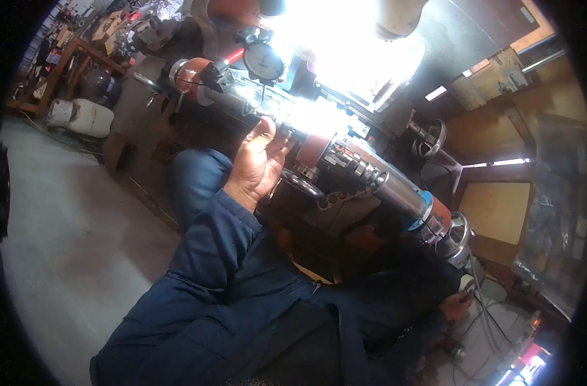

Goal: The person cleans a small cylindrical valve component by hand using a cloth, then inserts the component into a lathe and secures it, adjusts the lathe controls, and operates the machine.

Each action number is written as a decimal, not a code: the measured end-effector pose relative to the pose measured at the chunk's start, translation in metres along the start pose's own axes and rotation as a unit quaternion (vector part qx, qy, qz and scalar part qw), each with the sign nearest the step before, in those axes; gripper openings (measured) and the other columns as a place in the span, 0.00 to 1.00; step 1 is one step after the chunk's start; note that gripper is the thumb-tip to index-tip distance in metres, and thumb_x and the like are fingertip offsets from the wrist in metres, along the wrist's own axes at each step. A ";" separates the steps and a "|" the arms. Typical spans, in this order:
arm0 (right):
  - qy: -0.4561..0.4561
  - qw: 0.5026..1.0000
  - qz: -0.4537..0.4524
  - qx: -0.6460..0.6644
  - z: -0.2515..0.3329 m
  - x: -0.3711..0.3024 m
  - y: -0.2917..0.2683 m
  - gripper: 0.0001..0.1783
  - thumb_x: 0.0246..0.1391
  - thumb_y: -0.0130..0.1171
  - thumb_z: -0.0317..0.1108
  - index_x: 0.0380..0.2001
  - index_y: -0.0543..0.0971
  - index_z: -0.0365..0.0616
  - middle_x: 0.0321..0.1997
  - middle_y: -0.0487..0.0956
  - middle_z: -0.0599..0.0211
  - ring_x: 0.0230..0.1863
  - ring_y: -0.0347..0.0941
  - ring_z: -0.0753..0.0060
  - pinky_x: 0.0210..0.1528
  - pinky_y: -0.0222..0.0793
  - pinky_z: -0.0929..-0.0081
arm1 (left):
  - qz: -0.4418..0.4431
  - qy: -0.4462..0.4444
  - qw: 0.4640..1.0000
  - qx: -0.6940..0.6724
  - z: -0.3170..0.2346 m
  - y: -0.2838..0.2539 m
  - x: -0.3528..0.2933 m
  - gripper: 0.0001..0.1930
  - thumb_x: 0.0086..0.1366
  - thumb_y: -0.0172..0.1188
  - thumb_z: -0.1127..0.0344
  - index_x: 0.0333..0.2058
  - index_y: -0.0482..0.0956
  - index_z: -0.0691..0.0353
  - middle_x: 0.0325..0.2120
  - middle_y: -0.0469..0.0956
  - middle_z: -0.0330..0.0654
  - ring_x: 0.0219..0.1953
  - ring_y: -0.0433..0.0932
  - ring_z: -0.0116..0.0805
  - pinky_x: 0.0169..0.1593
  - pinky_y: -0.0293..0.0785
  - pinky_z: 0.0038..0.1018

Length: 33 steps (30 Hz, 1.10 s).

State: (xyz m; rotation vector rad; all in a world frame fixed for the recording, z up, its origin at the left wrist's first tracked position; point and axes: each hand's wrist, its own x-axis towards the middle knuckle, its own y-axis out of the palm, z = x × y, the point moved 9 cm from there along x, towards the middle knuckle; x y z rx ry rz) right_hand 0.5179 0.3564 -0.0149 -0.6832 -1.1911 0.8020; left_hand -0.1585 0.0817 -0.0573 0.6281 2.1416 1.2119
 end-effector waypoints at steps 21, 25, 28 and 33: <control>-0.611 0.708 0.179 0.306 0.632 -0.226 -0.099 0.25 0.43 0.67 0.34 0.47 0.79 0.40 0.48 0.80 0.55 0.53 0.75 0.50 0.60 0.65 0.56 | 0.015 -0.057 0.998 0.010 0.002 0.003 0.009 0.12 0.74 0.57 0.60 0.49 0.76 0.62 0.39 0.80 0.37 0.38 0.78 0.25 0.45 0.75 0.23; -0.605 0.709 0.237 0.275 0.636 -0.234 -0.090 0.25 0.40 0.69 0.35 0.45 0.80 0.40 0.46 0.80 0.56 0.51 0.76 0.52 0.58 0.68 0.59 | 0.046 -0.060 0.997 0.009 0.003 0.001 0.010 0.13 0.74 0.55 0.62 0.51 0.76 0.63 0.40 0.80 0.37 0.41 0.78 0.25 0.46 0.76 0.24; -0.602 0.718 0.227 0.266 0.635 -0.235 -0.089 0.25 0.40 0.70 0.36 0.45 0.81 0.40 0.45 0.81 0.56 0.50 0.77 0.52 0.55 0.70 0.59 | 0.051 -0.058 0.997 0.016 0.001 0.006 0.007 0.13 0.75 0.55 0.62 0.52 0.76 0.63 0.41 0.80 0.38 0.43 0.78 0.26 0.48 0.76 0.24; -0.593 0.728 0.200 0.281 0.634 -0.235 -0.088 0.24 0.41 0.70 0.36 0.44 0.83 0.41 0.42 0.82 0.58 0.45 0.79 0.53 0.52 0.72 0.60 | 0.045 -0.062 0.997 0.016 0.001 0.006 0.007 0.14 0.75 0.55 0.62 0.52 0.75 0.64 0.42 0.80 0.39 0.44 0.78 0.27 0.50 0.76 0.25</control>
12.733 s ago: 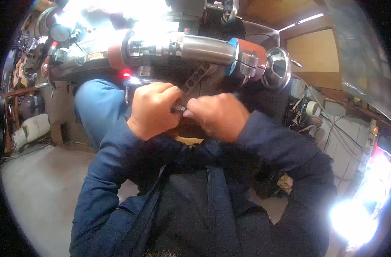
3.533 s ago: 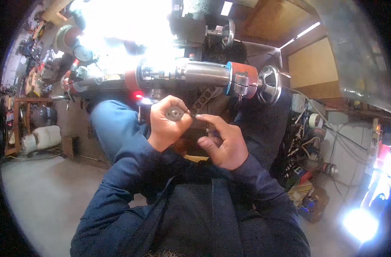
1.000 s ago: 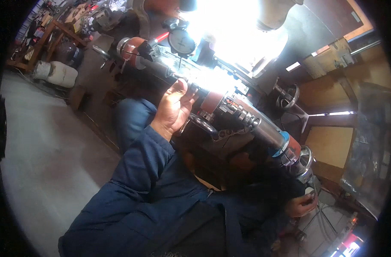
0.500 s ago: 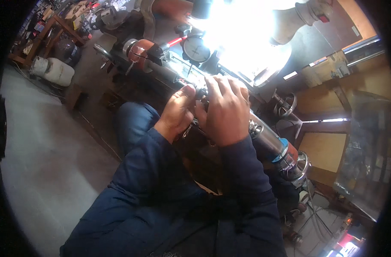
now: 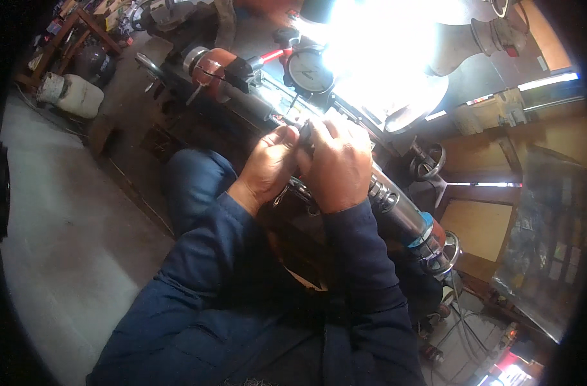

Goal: The person cleans a small cylindrical valve component by hand using a cloth, then inserts the component into a lathe and secures it, adjusts the lathe controls, and operates the machine.

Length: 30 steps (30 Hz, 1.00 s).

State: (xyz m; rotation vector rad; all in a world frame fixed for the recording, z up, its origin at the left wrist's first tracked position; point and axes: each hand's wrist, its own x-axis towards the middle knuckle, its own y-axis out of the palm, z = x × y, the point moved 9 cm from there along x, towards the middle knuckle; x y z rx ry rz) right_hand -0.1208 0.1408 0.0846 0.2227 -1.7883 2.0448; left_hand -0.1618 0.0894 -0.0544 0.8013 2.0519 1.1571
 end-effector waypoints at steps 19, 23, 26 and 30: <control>-0.004 1.000 -0.006 0.001 0.003 -0.001 0.001 0.25 0.42 0.73 0.39 0.45 0.84 0.41 0.44 0.83 0.59 0.47 0.79 0.55 0.53 0.71 0.61 | -0.269 0.356 0.883 0.148 -0.304 -0.105 0.036 0.16 0.72 0.52 0.59 0.49 0.72 0.66 0.44 0.81 0.45 0.43 0.81 0.36 0.48 0.72 0.31; -0.006 1.000 -0.017 -0.002 -0.002 -0.002 0.001 0.24 0.42 0.72 0.39 0.45 0.84 0.42 0.44 0.83 0.59 0.47 0.79 0.54 0.54 0.71 0.61 | -0.152 0.218 0.956 0.126 -0.243 -0.088 0.075 0.31 0.75 0.45 0.48 0.64 0.58 0.70 0.54 0.75 0.56 0.52 0.77 0.50 0.58 0.73 0.44; -0.001 1.000 0.006 -0.014 0.001 -0.001 0.005 0.24 0.42 0.72 0.39 0.45 0.84 0.42 0.44 0.83 0.59 0.48 0.79 0.54 0.54 0.72 0.60 | 0.018 0.155 0.987 0.032 -0.235 -0.052 0.061 0.38 0.73 0.46 0.42 0.66 0.56 0.72 0.56 0.74 0.61 0.56 0.76 0.52 0.59 0.72 0.44; 0.005 1.000 -0.004 -0.020 -0.002 -0.002 0.003 0.24 0.41 0.72 0.39 0.44 0.84 0.43 0.44 0.83 0.59 0.47 0.80 0.54 0.54 0.72 0.59 | -0.032 0.047 0.988 0.144 -0.242 -0.055 0.012 0.47 0.72 0.36 0.32 0.60 0.64 0.82 0.57 0.72 0.70 0.60 0.73 0.57 0.65 0.68 0.44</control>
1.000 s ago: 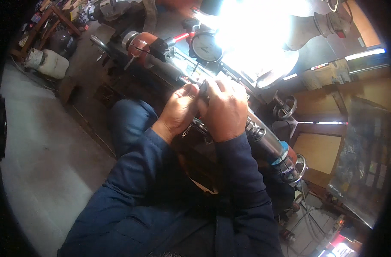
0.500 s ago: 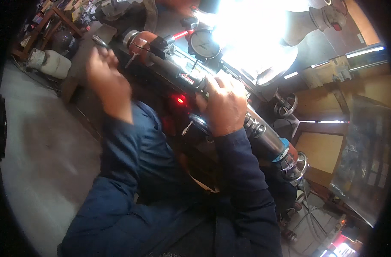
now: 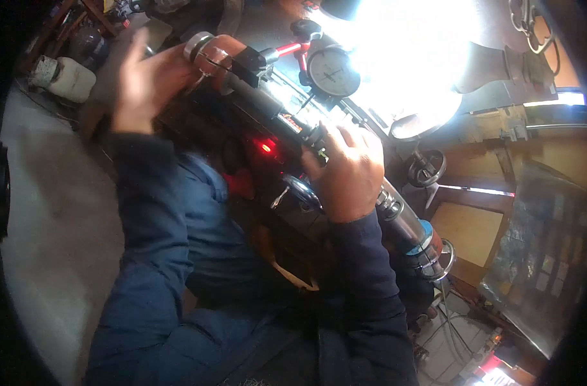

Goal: The person cleans a small cylindrical valve component by hand using a cloth, then inserts the component into a lathe and secures it, adjusts the lathe controls, and operates the machine.

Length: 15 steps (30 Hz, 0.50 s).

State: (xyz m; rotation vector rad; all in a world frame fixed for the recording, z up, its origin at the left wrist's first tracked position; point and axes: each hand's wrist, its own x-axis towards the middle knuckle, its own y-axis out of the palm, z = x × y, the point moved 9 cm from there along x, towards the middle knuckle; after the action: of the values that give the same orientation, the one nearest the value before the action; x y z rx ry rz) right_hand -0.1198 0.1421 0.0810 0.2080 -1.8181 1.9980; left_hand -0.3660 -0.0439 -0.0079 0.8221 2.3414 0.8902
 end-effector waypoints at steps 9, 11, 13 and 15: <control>-0.015 1.000 0.001 0.001 0.008 0.005 0.002 0.24 0.41 0.73 0.38 0.44 0.84 0.42 0.44 0.84 0.58 0.46 0.80 0.51 0.52 0.74 0.59 | 0.061 0.101 0.981 -0.154 0.007 -0.080 0.077 0.32 0.71 0.50 0.42 0.52 0.73 0.72 0.45 0.78 0.56 0.46 0.79 0.50 0.59 0.70 0.42; -0.011 1.000 0.004 -0.009 0.008 0.005 0.001 0.24 0.41 0.73 0.38 0.44 0.84 0.43 0.43 0.83 0.59 0.47 0.80 0.52 0.53 0.73 0.59 | -0.096 0.077 0.992 -0.035 0.024 -0.039 0.077 0.38 0.70 0.50 0.38 0.55 0.72 0.76 0.54 0.76 0.64 0.55 0.77 0.55 0.64 0.68 0.42; -0.007 1.000 0.006 -0.011 0.009 0.005 0.002 0.24 0.41 0.73 0.38 0.44 0.84 0.44 0.43 0.83 0.60 0.48 0.79 0.54 0.54 0.72 0.58 | -0.047 0.041 0.994 -0.087 0.017 -0.004 0.051 0.39 0.71 0.47 0.37 0.53 0.72 0.78 0.49 0.77 0.61 0.48 0.79 0.53 0.53 0.75 0.45; 0.002 1.000 0.007 -0.029 0.008 0.004 0.002 0.23 0.41 0.73 0.38 0.44 0.84 0.44 0.43 0.83 0.60 0.48 0.79 0.53 0.55 0.71 0.58 | 0.042 -0.027 0.994 -0.101 0.014 0.022 0.026 0.37 0.73 0.39 0.35 0.43 0.78 0.71 0.36 0.83 0.57 0.35 0.83 0.50 0.40 0.80 0.38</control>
State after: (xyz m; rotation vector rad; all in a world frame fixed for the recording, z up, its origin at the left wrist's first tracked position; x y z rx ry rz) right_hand -0.1258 0.1350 0.0818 0.1730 -1.8768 1.9517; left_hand -0.3672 -0.0068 -0.0076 0.8533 2.1421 1.1051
